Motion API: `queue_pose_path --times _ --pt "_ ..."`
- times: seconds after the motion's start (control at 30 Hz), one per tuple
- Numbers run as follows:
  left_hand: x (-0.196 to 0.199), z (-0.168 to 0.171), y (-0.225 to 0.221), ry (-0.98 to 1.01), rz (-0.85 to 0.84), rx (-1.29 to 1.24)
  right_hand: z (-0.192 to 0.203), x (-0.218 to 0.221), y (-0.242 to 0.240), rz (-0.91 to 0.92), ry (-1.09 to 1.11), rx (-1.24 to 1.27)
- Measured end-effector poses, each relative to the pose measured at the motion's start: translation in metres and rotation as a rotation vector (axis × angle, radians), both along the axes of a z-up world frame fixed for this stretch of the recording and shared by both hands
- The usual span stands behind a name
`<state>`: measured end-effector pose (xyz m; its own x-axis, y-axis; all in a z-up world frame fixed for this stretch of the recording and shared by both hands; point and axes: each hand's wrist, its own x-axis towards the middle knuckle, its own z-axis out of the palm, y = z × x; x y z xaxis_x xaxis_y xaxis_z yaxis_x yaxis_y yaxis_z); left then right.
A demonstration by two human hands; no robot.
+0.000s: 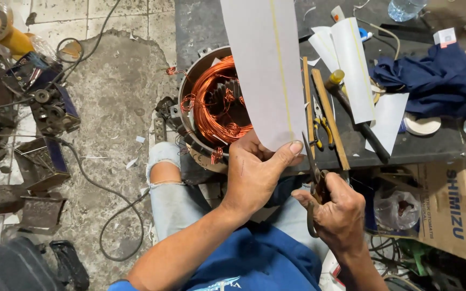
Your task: Securing and insulating motor coils using pliers, scissors, and insulation paper.
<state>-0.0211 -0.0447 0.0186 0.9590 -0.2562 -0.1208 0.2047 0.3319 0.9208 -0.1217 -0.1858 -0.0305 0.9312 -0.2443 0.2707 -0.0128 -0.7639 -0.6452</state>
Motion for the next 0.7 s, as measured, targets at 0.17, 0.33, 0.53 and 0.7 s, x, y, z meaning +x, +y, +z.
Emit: queue_pose_path --times 0.17,0.33,0.53,0.7 --pt "-0.001 0.005 0.010 -0.065 -0.009 0.007 -0.002 -0.002 0.003 0.007 -0.015 -0.004" --pt "0.006 0.021 0.026 0.016 -0.086 0.168 -0.005 -0.007 0.001 0.006 0.065 0.056" --pt "0.014 0.038 0.036 -0.030 -0.075 0.299 -0.001 -0.006 0.009 -0.043 0.195 0.204" --pt "0.010 0.025 0.038 -0.172 -0.118 0.245 0.007 -0.001 0.011 -0.001 0.215 0.236"
